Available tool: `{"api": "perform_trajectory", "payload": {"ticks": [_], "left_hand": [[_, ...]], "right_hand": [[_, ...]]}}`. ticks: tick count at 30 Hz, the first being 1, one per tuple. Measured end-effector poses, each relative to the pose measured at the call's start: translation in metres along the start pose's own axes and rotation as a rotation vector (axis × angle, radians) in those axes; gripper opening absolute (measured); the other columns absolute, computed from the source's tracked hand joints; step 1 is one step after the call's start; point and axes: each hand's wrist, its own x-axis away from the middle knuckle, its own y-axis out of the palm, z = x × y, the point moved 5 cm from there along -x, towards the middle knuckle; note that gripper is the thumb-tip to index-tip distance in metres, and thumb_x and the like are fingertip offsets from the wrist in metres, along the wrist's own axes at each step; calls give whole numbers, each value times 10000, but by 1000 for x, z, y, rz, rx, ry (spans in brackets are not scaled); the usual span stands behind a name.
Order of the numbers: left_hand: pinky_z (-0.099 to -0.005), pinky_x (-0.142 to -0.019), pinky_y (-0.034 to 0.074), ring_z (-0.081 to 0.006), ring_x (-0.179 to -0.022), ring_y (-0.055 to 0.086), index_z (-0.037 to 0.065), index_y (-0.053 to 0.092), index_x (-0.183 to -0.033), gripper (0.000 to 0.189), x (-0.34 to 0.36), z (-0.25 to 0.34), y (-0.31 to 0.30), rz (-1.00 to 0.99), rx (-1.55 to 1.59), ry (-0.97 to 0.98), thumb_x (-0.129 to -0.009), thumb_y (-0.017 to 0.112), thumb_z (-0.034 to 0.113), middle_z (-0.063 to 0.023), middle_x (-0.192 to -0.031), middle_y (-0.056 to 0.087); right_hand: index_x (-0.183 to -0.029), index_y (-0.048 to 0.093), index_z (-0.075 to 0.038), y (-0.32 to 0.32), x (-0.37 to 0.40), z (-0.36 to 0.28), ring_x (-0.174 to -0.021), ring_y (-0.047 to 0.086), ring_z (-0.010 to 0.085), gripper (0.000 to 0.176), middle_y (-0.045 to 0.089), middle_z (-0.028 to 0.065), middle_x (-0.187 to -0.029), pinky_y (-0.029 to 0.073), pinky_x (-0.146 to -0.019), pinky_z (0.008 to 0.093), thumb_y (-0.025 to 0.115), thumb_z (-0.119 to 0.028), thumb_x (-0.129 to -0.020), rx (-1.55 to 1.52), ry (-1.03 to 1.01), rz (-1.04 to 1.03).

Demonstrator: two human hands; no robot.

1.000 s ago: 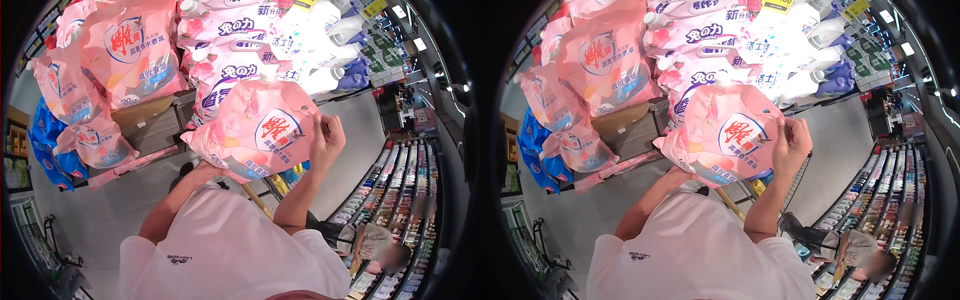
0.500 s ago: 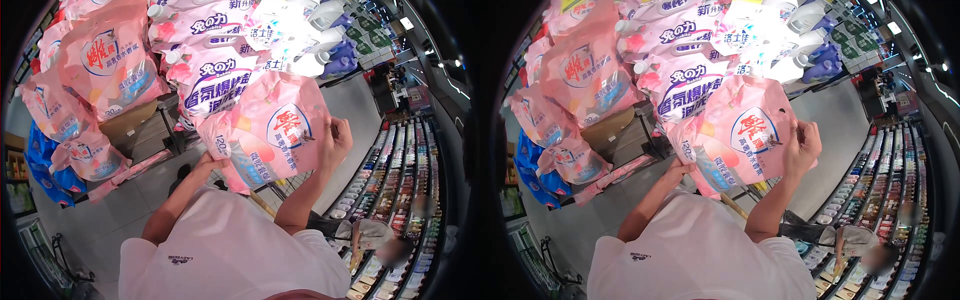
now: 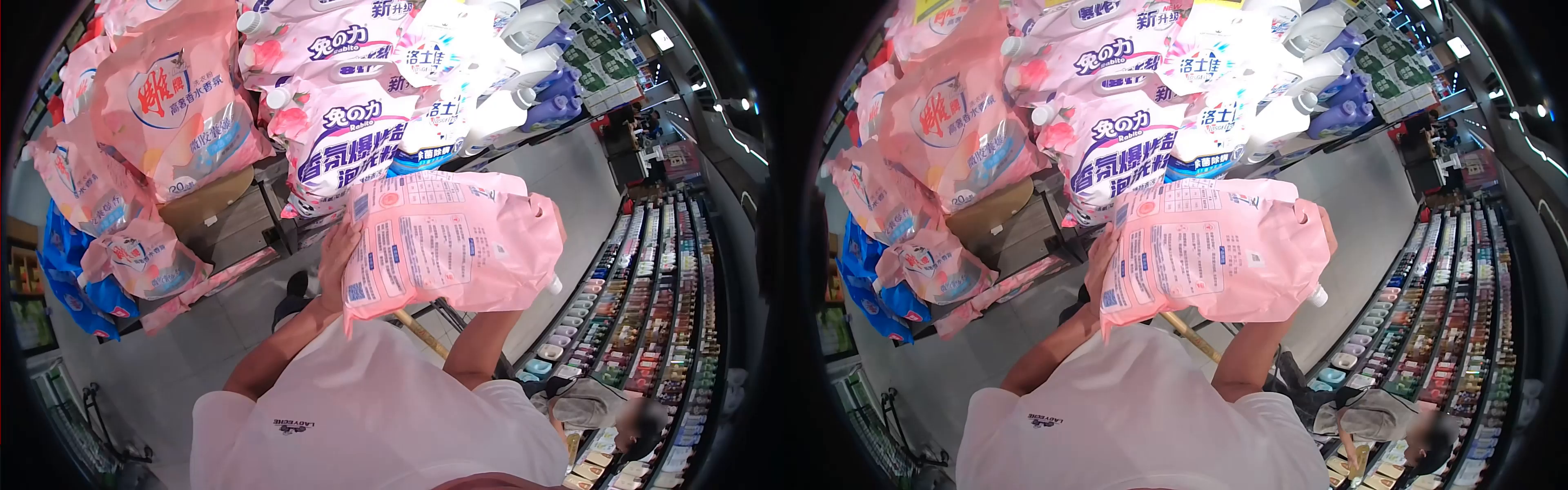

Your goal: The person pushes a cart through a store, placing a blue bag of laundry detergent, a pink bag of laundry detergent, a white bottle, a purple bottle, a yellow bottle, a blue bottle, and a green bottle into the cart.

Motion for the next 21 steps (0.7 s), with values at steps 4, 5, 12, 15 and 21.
{"api": "perform_trajectory", "payload": {"ticks": [4,5,12,15,21], "left_hand": [[-568,-1148,282,-401,-1386,477,46,565,-1379,469,5,1,0,-63,-47,141,-957,648,233,-179,-1423,580],[-566,-1150,282,-400,-1383,482,47,570,-1374,474,4,3,1,-63,-61,162,-952,651,247,-175,-1423,581],[-409,-1141,352,-258,-1302,546,28,582,-1319,550,63,-72,58,-690,-181,-168,-819,781,144,-132,-1336,624],[-347,-1025,457,-164,-1188,594,13,524,-1345,595,42,-56,63,-610,550,-514,-841,799,167,-104,-1232,646],[-342,-949,499,-157,-1027,632,-10,552,-1284,513,89,-55,163,-929,808,-1078,-1032,552,437,-55,-1138,638]], "right_hand": [[-914,650,-10,-9,6,3,-702,507,32,134,612,-13,-808,395,-600,215,612,-115,-988,-61,73,-32],[-913,649,-11,-12,8,4,-702,507,31,137,613,-13,-807,393,-599,215,610,-118,-989,-75,92,-41],[-898,642,-28,-52,28,-4,-703,507,20,160,626,-15,-796,367,-587,203,610,-152,-995,-161,205,-147],[-882,648,-42,-81,35,-46,-673,496,7,129,626,-35,-778,335,-570,191,690,-145,-947,-156,304,-163],[-716,561,-82,-119,36,-68,-413,363,15,310,487,-66,-541,198,-385,211,796,-188,-888,60,579,-130]]}}
